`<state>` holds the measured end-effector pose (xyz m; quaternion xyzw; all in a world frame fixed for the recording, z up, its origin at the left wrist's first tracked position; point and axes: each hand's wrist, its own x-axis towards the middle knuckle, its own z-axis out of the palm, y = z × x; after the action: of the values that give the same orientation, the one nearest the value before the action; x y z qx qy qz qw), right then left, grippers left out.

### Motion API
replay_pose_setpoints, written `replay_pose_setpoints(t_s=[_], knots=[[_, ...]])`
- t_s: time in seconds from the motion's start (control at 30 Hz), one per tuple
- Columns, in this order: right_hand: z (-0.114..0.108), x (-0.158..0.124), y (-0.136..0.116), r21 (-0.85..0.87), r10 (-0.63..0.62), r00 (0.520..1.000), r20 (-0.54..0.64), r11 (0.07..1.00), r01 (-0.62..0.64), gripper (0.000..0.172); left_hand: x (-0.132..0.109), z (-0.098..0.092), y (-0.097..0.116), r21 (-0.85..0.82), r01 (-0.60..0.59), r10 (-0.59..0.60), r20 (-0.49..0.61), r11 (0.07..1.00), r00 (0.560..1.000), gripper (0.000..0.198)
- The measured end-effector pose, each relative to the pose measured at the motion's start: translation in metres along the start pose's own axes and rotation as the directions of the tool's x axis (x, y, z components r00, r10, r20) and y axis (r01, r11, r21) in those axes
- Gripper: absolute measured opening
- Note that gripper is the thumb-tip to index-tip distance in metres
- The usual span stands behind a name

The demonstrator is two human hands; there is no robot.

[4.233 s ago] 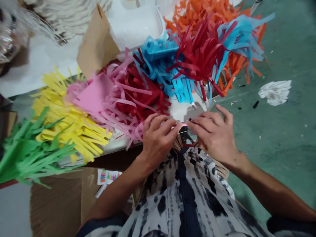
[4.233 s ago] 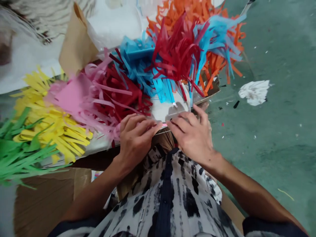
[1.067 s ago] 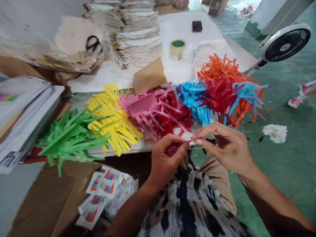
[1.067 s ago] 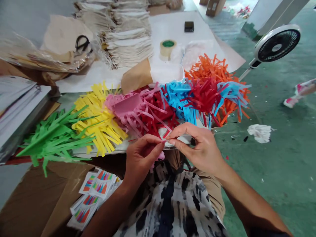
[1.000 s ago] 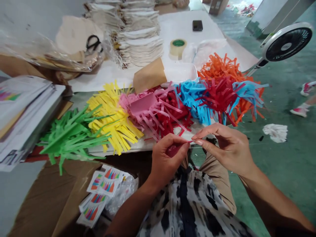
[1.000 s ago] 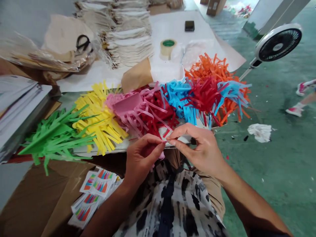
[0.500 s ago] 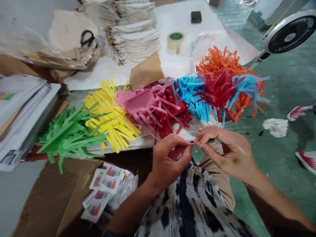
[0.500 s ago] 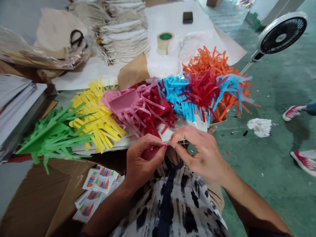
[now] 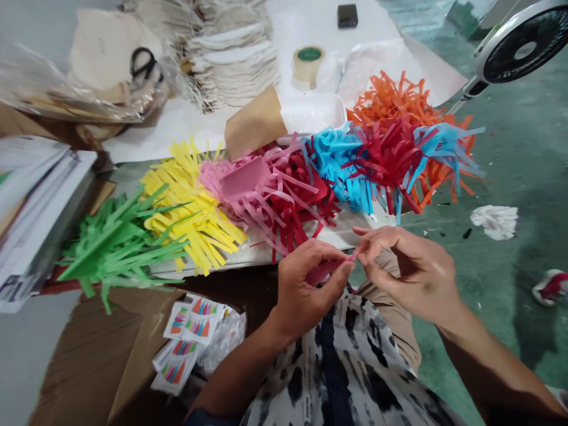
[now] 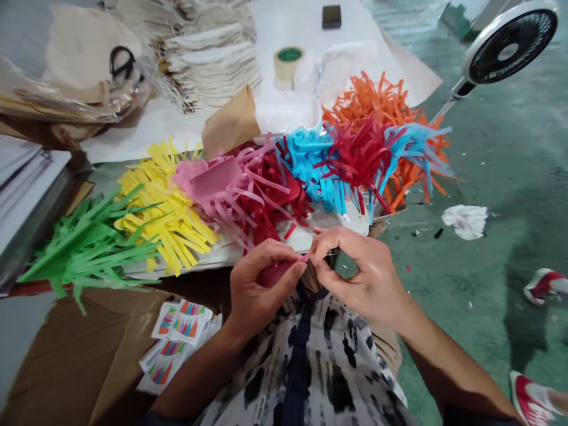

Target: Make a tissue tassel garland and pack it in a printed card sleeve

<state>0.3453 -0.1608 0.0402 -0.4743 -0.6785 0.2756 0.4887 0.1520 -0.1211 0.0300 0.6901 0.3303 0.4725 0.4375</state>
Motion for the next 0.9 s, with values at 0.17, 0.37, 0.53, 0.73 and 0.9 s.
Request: replay_pose_setpoints(t_s=[0.17,0.37,0.53,0.73,0.9], knots=[[-0.002,-0.004,0.002,0.059,0.068,0.997,-0.038,0.996,-0.066,0.026,0.002,0.000,-0.001,-0.001,-0.018,0.018,-0.003,1.000,1.000,0.005],[-0.003,-0.005,0.000,0.066,0.064,0.998,-0.029,0.996,-0.062,0.028,0.002,0.003,0.001,0.013,-0.035,0.035,0.001,0.999,0.999,0.008],[-0.002,-0.007,-0.001,0.105,0.081,0.995,-0.055,0.992,-0.075,0.027,0.003,0.005,0.002,0.049,-0.054,0.055,-0.025,0.997,0.998,0.010],[-0.002,-0.009,-0.002,0.081,0.087,0.993,-0.080,0.993,-0.080,0.026,0.004,0.006,0.002,0.077,-0.084,0.084,-0.001,0.994,0.996,0.011],[-0.001,-0.011,-0.003,0.077,0.096,0.992,-0.086,0.993,-0.090,0.027,0.003,0.007,0.002,0.138,-0.172,0.173,0.003,0.975,0.985,0.014]])
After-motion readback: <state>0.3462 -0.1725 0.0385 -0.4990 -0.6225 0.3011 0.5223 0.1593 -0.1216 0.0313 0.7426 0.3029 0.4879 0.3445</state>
